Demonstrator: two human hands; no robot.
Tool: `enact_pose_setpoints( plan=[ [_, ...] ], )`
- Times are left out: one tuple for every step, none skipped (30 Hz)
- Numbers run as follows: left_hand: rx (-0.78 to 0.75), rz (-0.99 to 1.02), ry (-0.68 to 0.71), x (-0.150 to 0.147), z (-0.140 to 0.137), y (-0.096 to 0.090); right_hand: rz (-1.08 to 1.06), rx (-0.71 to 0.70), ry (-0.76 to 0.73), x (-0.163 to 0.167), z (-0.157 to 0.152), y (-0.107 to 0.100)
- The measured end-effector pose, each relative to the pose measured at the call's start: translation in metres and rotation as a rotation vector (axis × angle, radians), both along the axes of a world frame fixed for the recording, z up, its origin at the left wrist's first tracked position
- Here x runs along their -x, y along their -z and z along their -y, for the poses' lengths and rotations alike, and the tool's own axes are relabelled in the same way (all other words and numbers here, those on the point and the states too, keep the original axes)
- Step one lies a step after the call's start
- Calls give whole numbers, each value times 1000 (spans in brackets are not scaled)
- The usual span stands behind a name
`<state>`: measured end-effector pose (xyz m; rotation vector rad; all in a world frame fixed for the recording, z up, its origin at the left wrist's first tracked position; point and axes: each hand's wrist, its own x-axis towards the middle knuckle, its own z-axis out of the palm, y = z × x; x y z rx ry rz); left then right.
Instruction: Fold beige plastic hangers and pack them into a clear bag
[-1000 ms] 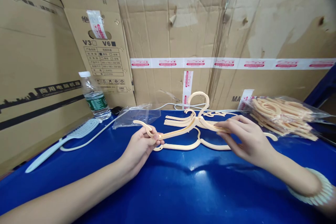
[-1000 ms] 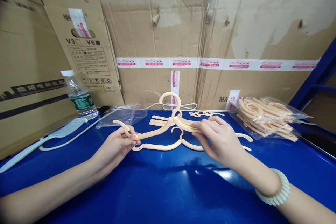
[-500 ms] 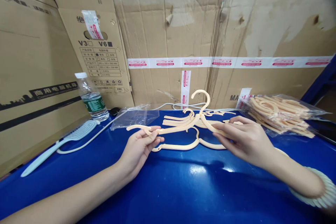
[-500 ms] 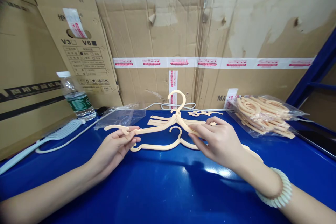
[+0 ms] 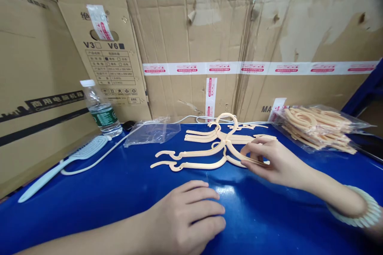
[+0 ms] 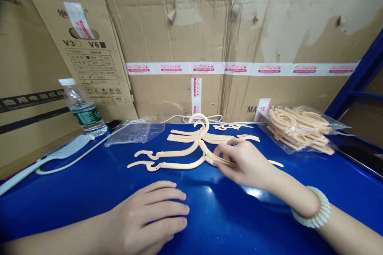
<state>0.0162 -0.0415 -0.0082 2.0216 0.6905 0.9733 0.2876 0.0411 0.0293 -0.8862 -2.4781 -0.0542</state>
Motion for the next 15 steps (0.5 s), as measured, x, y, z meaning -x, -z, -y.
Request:
enact_pose_setpoints(
  plan=[
    [5,28,-21,-1,1,3,3,21,-5,0,0,0],
    [10,47,-34,-1,1,5,-1,40,-7,1,1,0],
    [6,58,-41,-2,0,8,-9,61,-5,1,1,-1],
    [-6,62,-42,-1,-1,9,-20,82,-1,1,2,-2],
    [-21,62,-40,-1,-2,10,-37,106,2,1,2,-3],
    [-32,58,-37,-1,-3,11,-55,136,4,0,3,-4],
    [-37,54,-35,0,-3,12,-71,174,6,0,3,-5],
    [-36,53,-35,0,-4,12,-78,220,7,-1,3,-6],
    [-33,54,-35,0,-4,13,-73,270,5,-1,3,-6],
    [-32,55,-34,0,-4,13,-55,318,0,-2,4,-6],
    [-35,52,-26,1,-4,14,-27,359,-6,-3,4,-6],
    [-40,42,-9,1,-4,14,6,389,-10,-3,4,-6],
    [-41,32,9,1,-5,15,37,406,-12,-3,4,-5],
    [-38,28,19,1,-5,16,65,413,-10,-3,3,-5],
    [-31,33,19,2,-5,16,89,416,-5,-4,3,-4]
  ],
)
